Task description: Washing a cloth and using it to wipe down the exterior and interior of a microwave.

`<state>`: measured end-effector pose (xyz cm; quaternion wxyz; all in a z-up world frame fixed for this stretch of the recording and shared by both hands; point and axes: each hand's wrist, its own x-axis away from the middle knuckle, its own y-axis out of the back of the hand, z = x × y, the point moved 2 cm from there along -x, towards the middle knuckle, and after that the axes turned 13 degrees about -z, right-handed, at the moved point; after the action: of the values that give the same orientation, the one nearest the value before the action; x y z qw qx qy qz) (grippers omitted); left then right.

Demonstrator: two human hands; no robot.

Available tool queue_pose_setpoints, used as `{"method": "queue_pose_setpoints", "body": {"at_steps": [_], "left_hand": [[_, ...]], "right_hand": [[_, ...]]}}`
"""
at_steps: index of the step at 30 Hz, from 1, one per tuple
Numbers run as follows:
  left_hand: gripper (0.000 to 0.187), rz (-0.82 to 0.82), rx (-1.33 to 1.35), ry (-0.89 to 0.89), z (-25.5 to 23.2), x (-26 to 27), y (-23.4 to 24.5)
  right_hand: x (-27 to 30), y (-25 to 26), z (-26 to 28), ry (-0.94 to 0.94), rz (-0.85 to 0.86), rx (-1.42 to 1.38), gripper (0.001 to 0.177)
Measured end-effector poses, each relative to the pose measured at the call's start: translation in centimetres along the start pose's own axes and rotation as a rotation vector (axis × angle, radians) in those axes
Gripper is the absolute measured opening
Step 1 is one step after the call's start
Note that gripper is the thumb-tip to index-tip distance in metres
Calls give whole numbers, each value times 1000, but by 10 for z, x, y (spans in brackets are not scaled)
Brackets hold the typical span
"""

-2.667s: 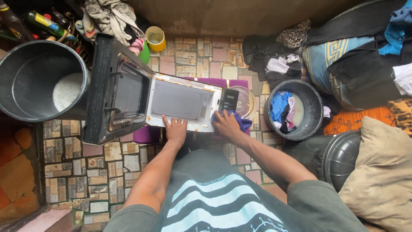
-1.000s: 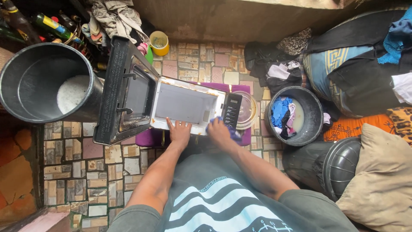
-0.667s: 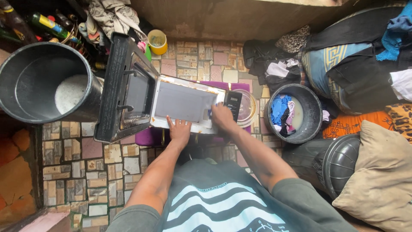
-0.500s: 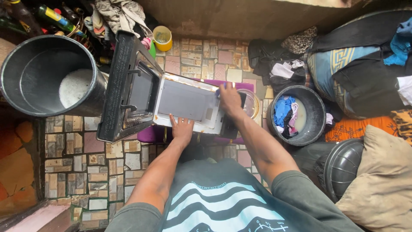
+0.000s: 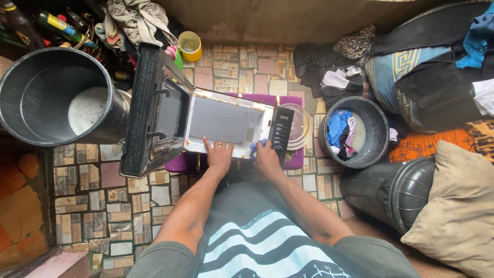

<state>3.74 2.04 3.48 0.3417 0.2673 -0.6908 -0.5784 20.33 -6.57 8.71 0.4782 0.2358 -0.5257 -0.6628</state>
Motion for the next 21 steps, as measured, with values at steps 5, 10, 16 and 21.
{"method": "queue_pose_setpoints", "body": {"at_steps": [5,10,16,21], "left_hand": [[32,3,9,-10,2,1,1],[40,65,8,-2,11,-5,12],[52,-66,-28,-61,58,7,15],[30,-473,-26,-196,93,14,-43]], "right_hand": [[40,10,20,-139,-58,-76,65],[42,-17,9,-125,-185,-151,65],[47,-28,12,-159,-223,-186,67],[53,-39,20,-229,-324,-177,71]]}}
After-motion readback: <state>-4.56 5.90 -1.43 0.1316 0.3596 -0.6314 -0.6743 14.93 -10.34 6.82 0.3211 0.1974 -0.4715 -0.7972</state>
